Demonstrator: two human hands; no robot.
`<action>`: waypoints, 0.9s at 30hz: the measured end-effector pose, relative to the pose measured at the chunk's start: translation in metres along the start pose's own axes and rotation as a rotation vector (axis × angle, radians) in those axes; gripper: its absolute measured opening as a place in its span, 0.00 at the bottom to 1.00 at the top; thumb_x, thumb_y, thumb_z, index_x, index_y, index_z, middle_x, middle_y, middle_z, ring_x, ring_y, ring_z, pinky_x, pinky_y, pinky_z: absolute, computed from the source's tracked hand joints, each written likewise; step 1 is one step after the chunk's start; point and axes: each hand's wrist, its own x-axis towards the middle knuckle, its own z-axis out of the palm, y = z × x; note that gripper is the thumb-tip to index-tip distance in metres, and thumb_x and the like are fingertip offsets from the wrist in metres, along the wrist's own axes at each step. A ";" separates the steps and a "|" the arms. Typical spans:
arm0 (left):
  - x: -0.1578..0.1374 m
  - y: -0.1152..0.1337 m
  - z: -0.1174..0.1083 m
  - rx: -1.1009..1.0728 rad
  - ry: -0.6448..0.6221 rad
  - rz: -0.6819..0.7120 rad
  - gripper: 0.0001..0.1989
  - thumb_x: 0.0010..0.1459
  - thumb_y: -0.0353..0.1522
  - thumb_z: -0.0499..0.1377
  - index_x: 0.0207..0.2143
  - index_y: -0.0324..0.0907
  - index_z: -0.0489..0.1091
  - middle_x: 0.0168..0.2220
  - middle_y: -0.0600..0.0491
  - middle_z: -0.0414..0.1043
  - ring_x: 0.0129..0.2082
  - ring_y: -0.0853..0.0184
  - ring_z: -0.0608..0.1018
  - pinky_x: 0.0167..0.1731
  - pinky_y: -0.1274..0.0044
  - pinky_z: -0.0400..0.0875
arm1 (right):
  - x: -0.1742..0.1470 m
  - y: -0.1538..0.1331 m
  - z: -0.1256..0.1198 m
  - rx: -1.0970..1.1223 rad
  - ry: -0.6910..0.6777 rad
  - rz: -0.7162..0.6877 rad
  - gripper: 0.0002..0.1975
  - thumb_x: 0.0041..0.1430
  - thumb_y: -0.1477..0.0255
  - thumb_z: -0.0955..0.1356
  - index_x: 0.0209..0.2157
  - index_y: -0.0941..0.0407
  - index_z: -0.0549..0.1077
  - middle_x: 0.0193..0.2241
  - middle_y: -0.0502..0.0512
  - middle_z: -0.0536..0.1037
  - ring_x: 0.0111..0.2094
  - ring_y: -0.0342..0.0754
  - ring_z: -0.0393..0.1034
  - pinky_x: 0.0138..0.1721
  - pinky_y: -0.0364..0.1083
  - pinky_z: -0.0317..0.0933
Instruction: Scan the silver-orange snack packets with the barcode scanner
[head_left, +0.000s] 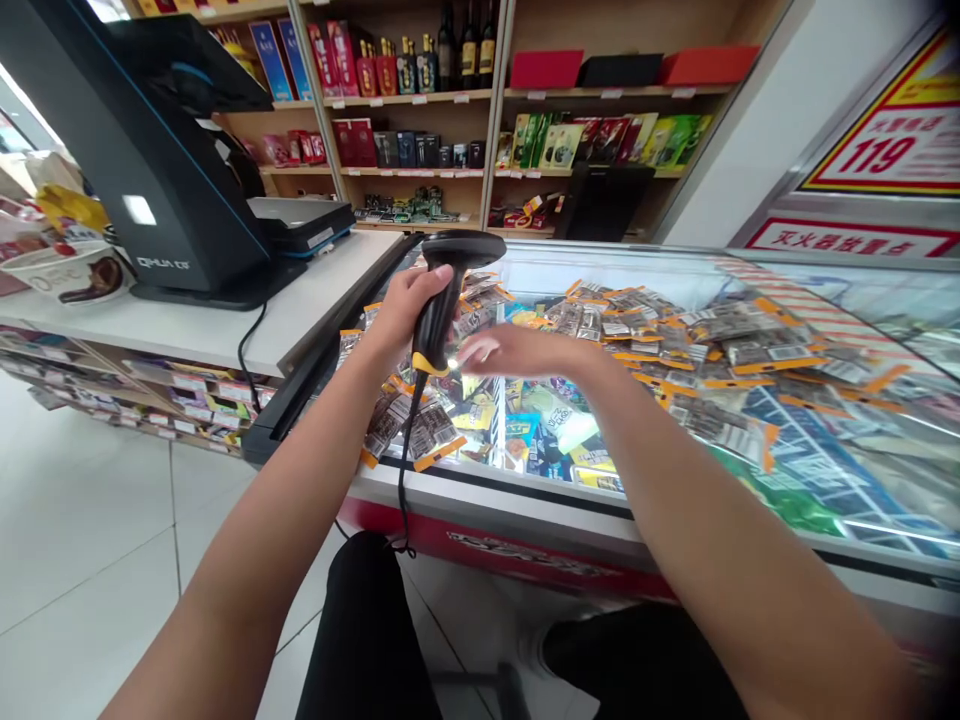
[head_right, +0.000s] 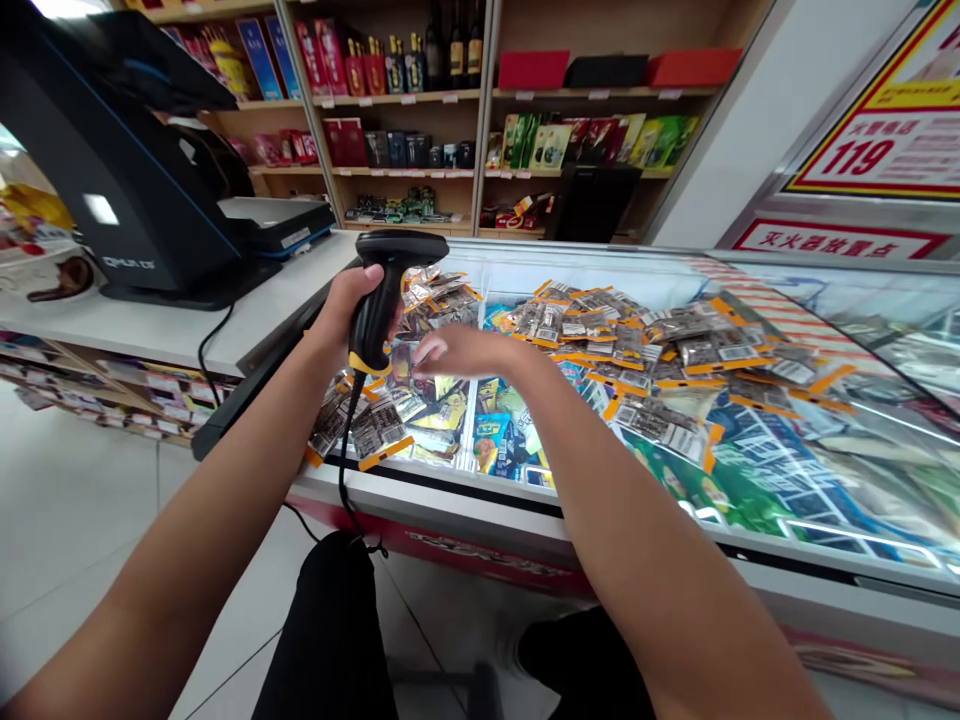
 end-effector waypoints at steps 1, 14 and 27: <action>0.000 0.001 0.000 0.000 0.000 -0.002 0.28 0.55 0.58 0.65 0.32 0.41 0.73 0.24 0.51 0.77 0.16 0.69 0.76 0.17 0.78 0.67 | 0.000 -0.007 0.006 0.006 -0.114 -0.039 0.24 0.60 0.54 0.75 0.56 0.46 0.82 0.55 0.54 0.82 0.52 0.57 0.79 0.51 0.51 0.72; 0.000 0.001 -0.002 0.040 -0.009 -0.023 0.29 0.57 0.59 0.64 0.37 0.40 0.75 0.25 0.52 0.78 0.18 0.67 0.77 0.18 0.76 0.68 | 0.005 -0.032 0.041 0.050 -0.070 -0.008 0.19 0.50 0.58 0.80 0.41 0.50 0.81 0.46 0.58 0.83 0.50 0.63 0.77 0.50 0.54 0.71; -0.001 0.002 0.000 0.022 -0.052 0.004 0.27 0.51 0.57 0.67 0.31 0.43 0.70 0.24 0.52 0.77 0.17 0.69 0.75 0.17 0.76 0.70 | 0.003 0.036 -0.015 0.848 0.474 0.241 0.11 0.54 0.76 0.77 0.32 0.52 0.72 0.24 0.47 0.73 0.25 0.44 0.69 0.32 0.46 0.66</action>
